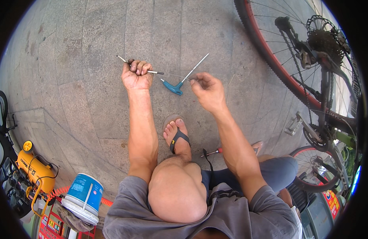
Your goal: The person routes and secures a brake cable along the frame of a mountain bike, threading it through guides and clamps near the rear wheel and chainstay. They use an Allen key to tighten the cable anchor and adjust tension, then test the cable by hand.
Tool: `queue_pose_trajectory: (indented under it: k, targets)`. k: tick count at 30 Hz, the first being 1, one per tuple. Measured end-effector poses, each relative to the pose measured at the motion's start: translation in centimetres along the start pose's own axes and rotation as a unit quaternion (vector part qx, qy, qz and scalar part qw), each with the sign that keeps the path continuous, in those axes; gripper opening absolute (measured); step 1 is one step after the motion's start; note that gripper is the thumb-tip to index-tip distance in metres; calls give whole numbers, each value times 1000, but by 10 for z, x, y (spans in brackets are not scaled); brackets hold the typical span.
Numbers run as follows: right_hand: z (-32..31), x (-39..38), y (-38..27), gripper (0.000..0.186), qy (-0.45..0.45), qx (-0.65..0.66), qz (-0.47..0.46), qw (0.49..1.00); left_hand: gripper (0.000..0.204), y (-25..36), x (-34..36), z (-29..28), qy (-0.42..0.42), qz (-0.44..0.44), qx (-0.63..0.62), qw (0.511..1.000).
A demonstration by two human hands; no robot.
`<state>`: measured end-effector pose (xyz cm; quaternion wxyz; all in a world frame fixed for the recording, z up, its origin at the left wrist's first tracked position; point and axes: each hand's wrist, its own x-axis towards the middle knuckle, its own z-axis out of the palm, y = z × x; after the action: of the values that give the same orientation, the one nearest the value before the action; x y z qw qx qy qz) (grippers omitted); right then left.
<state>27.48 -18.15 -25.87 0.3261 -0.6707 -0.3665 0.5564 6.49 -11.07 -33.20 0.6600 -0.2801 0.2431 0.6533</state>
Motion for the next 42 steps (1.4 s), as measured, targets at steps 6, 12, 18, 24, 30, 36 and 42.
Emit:
queue_pose_trajectory:
  k: [6,12,18,24,30,36,42]
  targets:
    - [2,-2,0,13,5,-2,0,1000,29,-2,-1,1,6,6,-12,1000]
    - [11,-10,6,12,-16,-41,-56,997,30,-4,-1,1,22,48,-15,999]
    - [12,-12,0,11,-25,-27,-33,999,29,0,2,-3,12,46,-5,999]
    - [8,-5,5,19,-4,-40,-15,999,29,0,0,-2,-4,23,14,1000]
    - [4,6,10,19,-53,-74,-14,996,33,-2,-2,3,-51,-4,47,998]
    - [8,6,5,11,-73,-106,-3,992,35,-16,-13,15,-71,-12,108,992]
    - [11,5,-3,10,-58,-112,10,992,40,-37,-18,7,-111,-63,147,981]
